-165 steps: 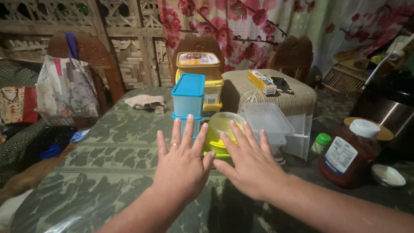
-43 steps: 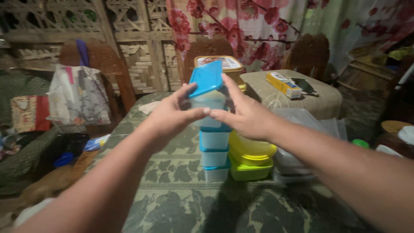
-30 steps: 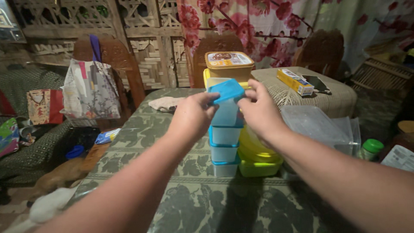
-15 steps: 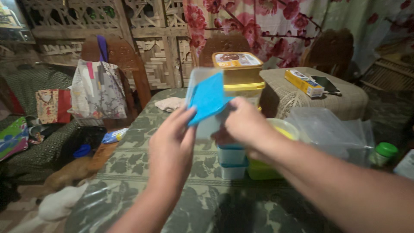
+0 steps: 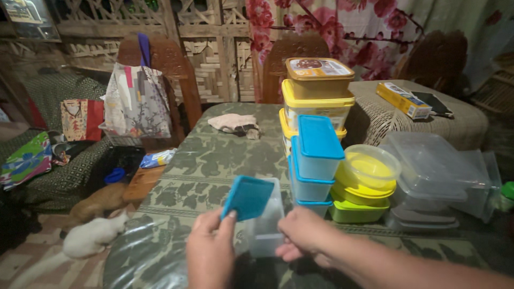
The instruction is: The person opens and sorts various plastic food storage containers on a table. They remove lids from stacked containers, separate the bases and lids, and then reassemble them into neat stacks by size and color.
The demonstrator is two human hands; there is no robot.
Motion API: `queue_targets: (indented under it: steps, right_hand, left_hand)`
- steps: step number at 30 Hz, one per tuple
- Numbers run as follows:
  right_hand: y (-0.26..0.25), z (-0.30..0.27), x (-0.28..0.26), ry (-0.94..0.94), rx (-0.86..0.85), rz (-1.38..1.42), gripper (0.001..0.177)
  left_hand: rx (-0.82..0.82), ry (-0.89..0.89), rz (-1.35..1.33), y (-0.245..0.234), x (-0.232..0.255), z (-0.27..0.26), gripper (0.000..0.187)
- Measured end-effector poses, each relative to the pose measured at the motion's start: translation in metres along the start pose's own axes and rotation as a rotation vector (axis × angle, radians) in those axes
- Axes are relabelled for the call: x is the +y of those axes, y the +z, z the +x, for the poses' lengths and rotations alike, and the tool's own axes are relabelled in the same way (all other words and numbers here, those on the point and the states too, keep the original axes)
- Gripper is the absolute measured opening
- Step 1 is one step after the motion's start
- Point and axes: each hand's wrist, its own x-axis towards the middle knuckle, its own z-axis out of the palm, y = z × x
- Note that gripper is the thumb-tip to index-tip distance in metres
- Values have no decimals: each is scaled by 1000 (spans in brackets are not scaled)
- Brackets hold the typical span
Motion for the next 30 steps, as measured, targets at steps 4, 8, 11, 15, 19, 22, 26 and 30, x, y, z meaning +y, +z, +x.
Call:
queue_targets:
  steps: [4,8,11,15,19,22,26,30]
  right_hand:
    - [-5,15,21,2,64,25,12]
    - [-6,28,26,70,107,62,11]
    - [-7,33,29,106,77,97,15]
    - [-12,32,35,147,96,150,20]
    - [-14,32,34,139,109,207,21]
    - [-14,29,31,136,104,197,21]
    - [-14,21,25,138,64,175,19]
    - [-21,9,16,134,30,180,21]
  left_hand:
    - [-15,-714,-486,6,-33,8,24]
    - [78,-988,-756,8,-58,13,26]
    - [146,-1018,-907,16,-79,5,34]
    - [198,-1050,-1004,30,-112,0,34]
    - [-8,-1204,-993,38,-132,-1,34]
    - [-103,-1334,-895,45,-125,-3,39]
    - [-189,-1370,-697,40,-101,1,44]
    - [-236,-1339,-375,40,-85,6,56]
